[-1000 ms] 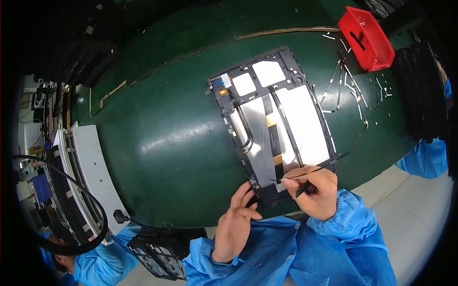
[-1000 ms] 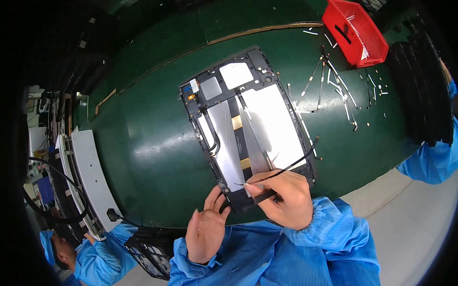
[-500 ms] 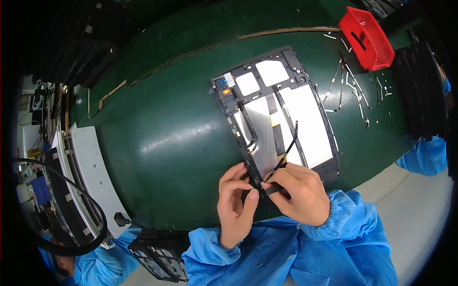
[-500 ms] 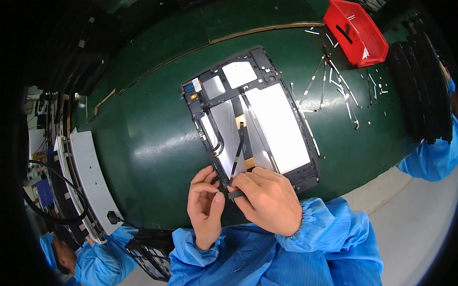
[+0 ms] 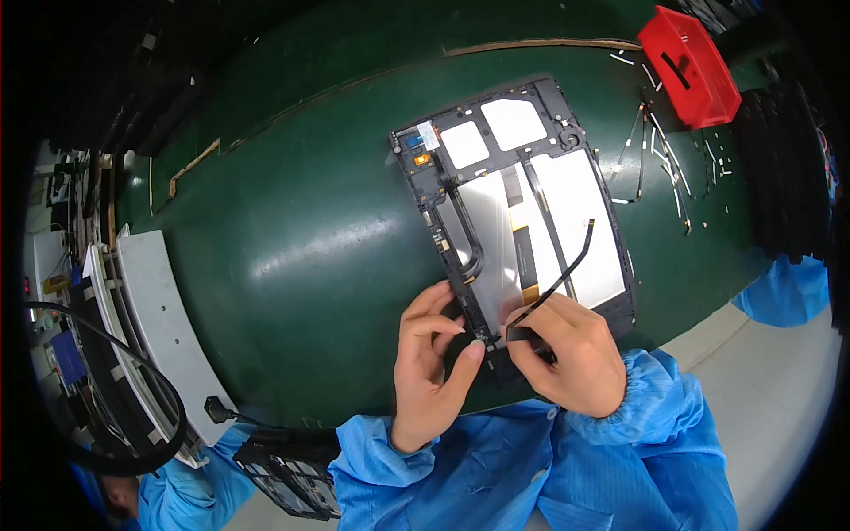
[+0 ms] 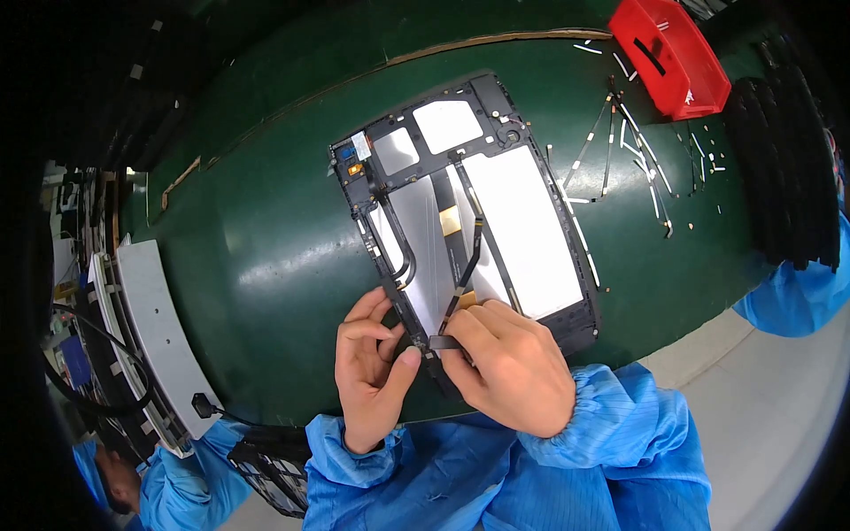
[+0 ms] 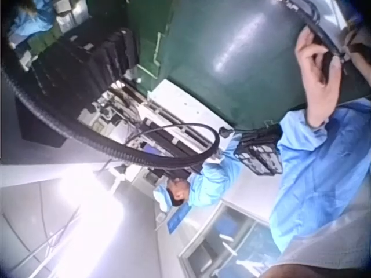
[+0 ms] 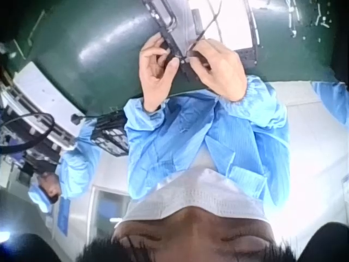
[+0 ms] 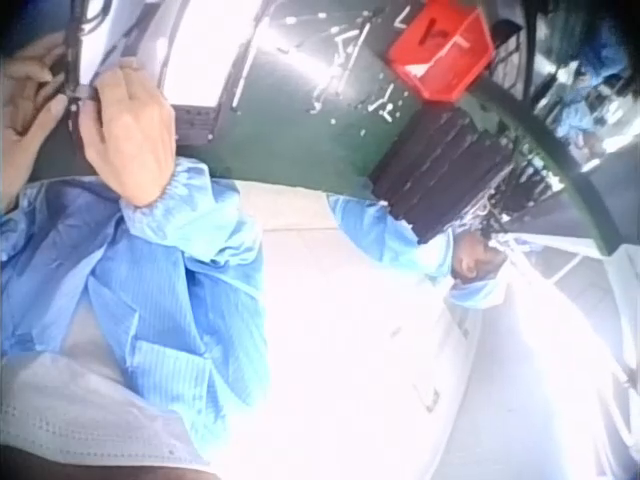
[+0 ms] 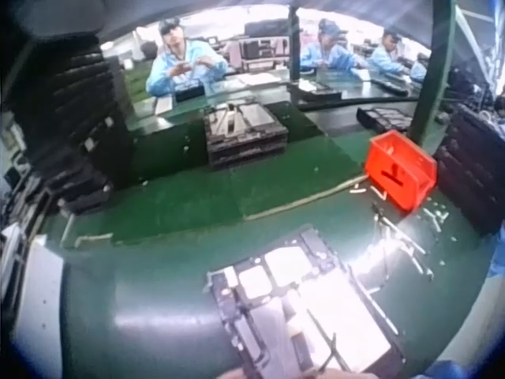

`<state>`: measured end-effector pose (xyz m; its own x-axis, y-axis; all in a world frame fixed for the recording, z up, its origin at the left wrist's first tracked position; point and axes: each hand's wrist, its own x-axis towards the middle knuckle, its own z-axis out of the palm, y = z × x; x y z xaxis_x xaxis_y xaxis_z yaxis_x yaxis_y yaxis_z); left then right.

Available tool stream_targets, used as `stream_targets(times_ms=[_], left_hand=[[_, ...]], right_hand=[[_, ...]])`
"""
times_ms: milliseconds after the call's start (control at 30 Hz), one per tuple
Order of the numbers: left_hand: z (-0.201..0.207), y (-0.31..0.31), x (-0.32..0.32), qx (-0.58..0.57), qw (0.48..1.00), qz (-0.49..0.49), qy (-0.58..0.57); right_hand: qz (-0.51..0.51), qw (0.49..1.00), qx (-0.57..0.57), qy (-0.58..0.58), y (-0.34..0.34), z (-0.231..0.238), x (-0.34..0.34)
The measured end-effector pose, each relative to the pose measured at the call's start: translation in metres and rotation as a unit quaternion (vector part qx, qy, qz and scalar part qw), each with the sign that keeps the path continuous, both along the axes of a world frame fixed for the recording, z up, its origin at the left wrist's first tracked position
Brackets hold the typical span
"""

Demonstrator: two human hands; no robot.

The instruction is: The person assembles tablet devices on an assembly line by peeling adhesive backing from wires and ribbon cables, attaching them into tablet chassis by hand, and moving completed tablets to the conveyor.

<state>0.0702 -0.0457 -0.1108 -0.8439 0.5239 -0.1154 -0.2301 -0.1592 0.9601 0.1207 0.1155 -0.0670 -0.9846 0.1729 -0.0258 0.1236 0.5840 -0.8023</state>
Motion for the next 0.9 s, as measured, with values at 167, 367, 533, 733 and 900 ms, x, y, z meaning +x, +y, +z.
stream_targets(times_ms=[167,367,533,733,900], left_hand=[[0.0016,0.0028,0.0034,-0.044,0.999,0.009,0.022],[0.0037,0.0003,0.0000,-0.002,1.000,0.008,-0.016],[0.0042,0.0019,0.0022,-0.036,0.999,0.016,0.010],[0.0012,0.0029,0.0030,-0.023,0.999,0.014,0.016],[0.0017,0.0017,0.0028,-0.028,0.999,0.014,0.015]], right_hand=[[-0.001,0.999,-0.022,-0.026,0.0028,0.0022,-0.0004],[-0.006,0.999,-0.032,-0.021,0.0030,0.0021,0.0003],[0.019,1.000,-0.011,-0.009,0.0033,-0.0002,-0.0011],[0.037,0.999,-0.013,0.004,0.0044,0.0000,-0.0005],[0.023,0.998,-0.032,-0.041,0.0065,0.0067,-0.0007]])
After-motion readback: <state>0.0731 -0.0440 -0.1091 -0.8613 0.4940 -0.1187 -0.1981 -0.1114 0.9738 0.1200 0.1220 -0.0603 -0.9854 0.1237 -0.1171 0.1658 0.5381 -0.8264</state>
